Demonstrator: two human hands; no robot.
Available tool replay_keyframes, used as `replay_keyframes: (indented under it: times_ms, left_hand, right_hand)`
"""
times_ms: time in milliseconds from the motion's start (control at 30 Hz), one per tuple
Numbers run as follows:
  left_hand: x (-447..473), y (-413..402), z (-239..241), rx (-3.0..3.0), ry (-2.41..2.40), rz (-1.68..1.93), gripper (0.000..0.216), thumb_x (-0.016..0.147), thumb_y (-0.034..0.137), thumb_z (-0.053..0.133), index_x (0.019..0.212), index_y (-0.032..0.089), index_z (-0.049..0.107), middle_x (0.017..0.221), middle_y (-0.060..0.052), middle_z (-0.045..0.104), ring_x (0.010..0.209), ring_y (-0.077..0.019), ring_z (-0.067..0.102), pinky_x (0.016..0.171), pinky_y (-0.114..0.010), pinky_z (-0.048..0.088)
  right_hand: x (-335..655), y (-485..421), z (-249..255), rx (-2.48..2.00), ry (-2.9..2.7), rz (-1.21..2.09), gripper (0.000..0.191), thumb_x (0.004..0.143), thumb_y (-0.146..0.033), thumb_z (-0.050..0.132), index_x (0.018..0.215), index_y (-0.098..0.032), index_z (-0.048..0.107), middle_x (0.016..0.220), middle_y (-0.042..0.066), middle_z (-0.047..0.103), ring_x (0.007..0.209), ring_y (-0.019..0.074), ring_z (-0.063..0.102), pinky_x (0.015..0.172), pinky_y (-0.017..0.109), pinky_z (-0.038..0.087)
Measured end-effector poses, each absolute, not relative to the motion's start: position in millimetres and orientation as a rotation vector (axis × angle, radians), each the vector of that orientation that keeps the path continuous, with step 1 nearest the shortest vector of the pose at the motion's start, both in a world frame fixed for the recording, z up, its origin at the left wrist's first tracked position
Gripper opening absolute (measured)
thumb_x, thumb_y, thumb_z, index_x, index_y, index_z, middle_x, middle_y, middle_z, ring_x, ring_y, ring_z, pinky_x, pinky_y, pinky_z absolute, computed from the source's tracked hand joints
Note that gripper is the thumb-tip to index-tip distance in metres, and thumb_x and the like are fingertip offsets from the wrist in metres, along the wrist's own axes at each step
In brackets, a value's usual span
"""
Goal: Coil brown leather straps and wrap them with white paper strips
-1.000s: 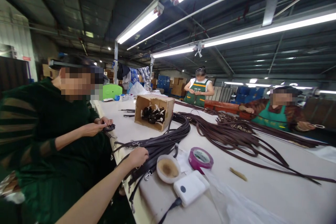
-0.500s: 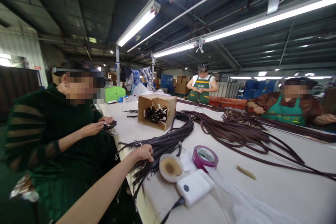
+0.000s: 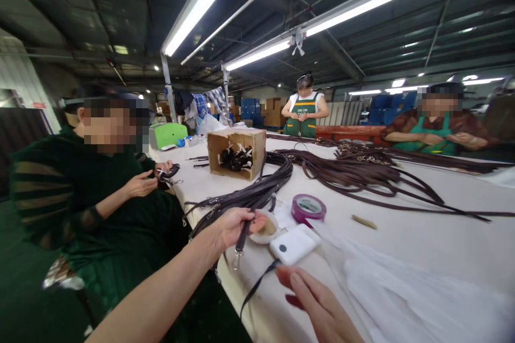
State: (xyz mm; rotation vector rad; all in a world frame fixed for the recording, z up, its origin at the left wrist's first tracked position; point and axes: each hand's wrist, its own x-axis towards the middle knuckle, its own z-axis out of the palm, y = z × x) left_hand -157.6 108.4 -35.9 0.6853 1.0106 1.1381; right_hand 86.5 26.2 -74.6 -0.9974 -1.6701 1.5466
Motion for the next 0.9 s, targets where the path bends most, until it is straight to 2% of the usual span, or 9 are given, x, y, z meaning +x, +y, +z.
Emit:
replay_keyframes:
  times_ms: [133, 233, 333, 500, 600, 700, 800, 833, 900]
  left_hand:
    - [-108, 95, -37, 0.592, 1.004, 1.174, 0.007, 0.093, 0.016, 0.058, 0.096, 0.011, 0.062, 0.098, -0.005, 0.067, 0.083, -0.0147, 0.067, 0.071, -0.029, 0.058]
    - [-90, 89, -29, 0.562, 1.005, 1.240, 0.012, 0.093, 0.003, 0.050, 0.089, 0.009, 0.060, 0.091, -0.005, 0.068, 0.079, -0.0132, 0.068, 0.071, -0.026, 0.058]
    - [-86, 84, -21, 0.538, 1.005, 1.321, 0.023, 0.089, -0.007, 0.040, 0.086, 0.008, 0.057, 0.084, -0.009, 0.069, 0.074, -0.0131, 0.070, 0.073, -0.024, 0.058]
    - [-83, 81, -18, 0.500, 1.001, 1.374, 0.025, 0.086, -0.010, 0.038, 0.086, 0.009, 0.055, 0.082, -0.013, 0.069, 0.073, -0.0160, 0.072, 0.074, -0.025, 0.058]
    - [-80, 79, -22, 0.492, 0.999, 1.360, 0.025, 0.085, -0.010, 0.039, 0.086, 0.010, 0.055, 0.083, -0.012, 0.070, 0.073, -0.0164, 0.072, 0.072, -0.026, 0.058]
    - [-82, 81, -30, 0.484, 0.992, 1.326, 0.022, 0.089, -0.006, 0.042, 0.090, 0.010, 0.057, 0.085, -0.008, 0.068, 0.075, -0.0152, 0.070, 0.068, -0.026, 0.058]
    - [-94, 96, -39, 0.454, 0.978, 1.263, 0.008, 0.094, 0.014, 0.055, 0.100, 0.012, 0.060, 0.092, -0.004, 0.066, 0.074, -0.0133, 0.066, 0.064, -0.027, 0.057]
    - [-100, 105, -41, 0.437, 0.975, 1.246, 0.014, 0.094, 0.022, 0.058, 0.104, 0.013, 0.061, 0.096, -0.003, 0.065, 0.076, -0.0134, 0.065, 0.064, -0.028, 0.057]
    - [-113, 127, -45, 0.403, 0.976, 1.232, 0.023, 0.094, 0.030, 0.060, 0.111, 0.014, 0.060, 0.104, -0.005, 0.064, 0.082, -0.0155, 0.065, 0.069, -0.031, 0.057]
  right_hand:
    - [49, 39, -77, -0.854, -1.274, 1.815, 0.076, 0.080, -0.077, 0.051, 0.122, -0.013, 0.059, 0.127, 0.016, 0.064, 0.121, 0.0268, 0.057, 0.097, 0.038, 0.048]
    - [30, 47, -78, -0.766, -1.109, 1.919, 0.067, 0.073, -0.075, 0.063, 0.105, -0.016, 0.062, 0.100, 0.011, 0.072, 0.091, 0.0237, 0.070, 0.074, 0.033, 0.053]
    - [25, 49, -74, -0.722, -1.111, 1.975, 0.057, 0.069, -0.067, 0.073, 0.089, -0.016, 0.060, 0.077, 0.006, 0.071, 0.067, 0.0182, 0.069, 0.060, 0.027, 0.049]
    - [31, 46, -70, -0.766, -1.145, 2.040, 0.066, 0.066, -0.076, 0.065, 0.090, -0.015, 0.059, 0.077, 0.007, 0.072, 0.068, 0.0184, 0.068, 0.065, 0.030, 0.050]
    - [29, 48, -71, -0.821, -1.232, 2.010, 0.066, 0.071, -0.079, 0.055, 0.089, -0.016, 0.056, 0.075, 0.005, 0.069, 0.062, 0.0142, 0.065, 0.063, 0.028, 0.050]
    - [25, 52, -72, -0.822, -1.429, 1.913, 0.054, 0.074, -0.073, 0.054, 0.080, -0.019, 0.051, 0.059, -0.005, 0.056, 0.043, 0.0064, 0.047, 0.047, 0.021, 0.040]
    - [23, 51, -68, -0.837, -1.610, 1.843, 0.048, 0.078, -0.069, 0.051, 0.070, -0.022, 0.047, 0.047, -0.010, 0.041, 0.034, 0.0055, 0.028, 0.035, 0.021, 0.027]
    - [24, 48, -65, -0.831, -1.691, 1.811, 0.046, 0.082, -0.066, 0.051, 0.069, -0.021, 0.048, 0.047, -0.010, 0.041, 0.035, 0.0062, 0.030, 0.035, 0.021, 0.028]
    - [28, 34, -60, -0.785, -1.899, 1.701, 0.041, 0.090, -0.054, 0.053, 0.073, -0.018, 0.056, 0.057, -0.005, 0.052, 0.043, 0.0084, 0.044, 0.042, 0.022, 0.039]
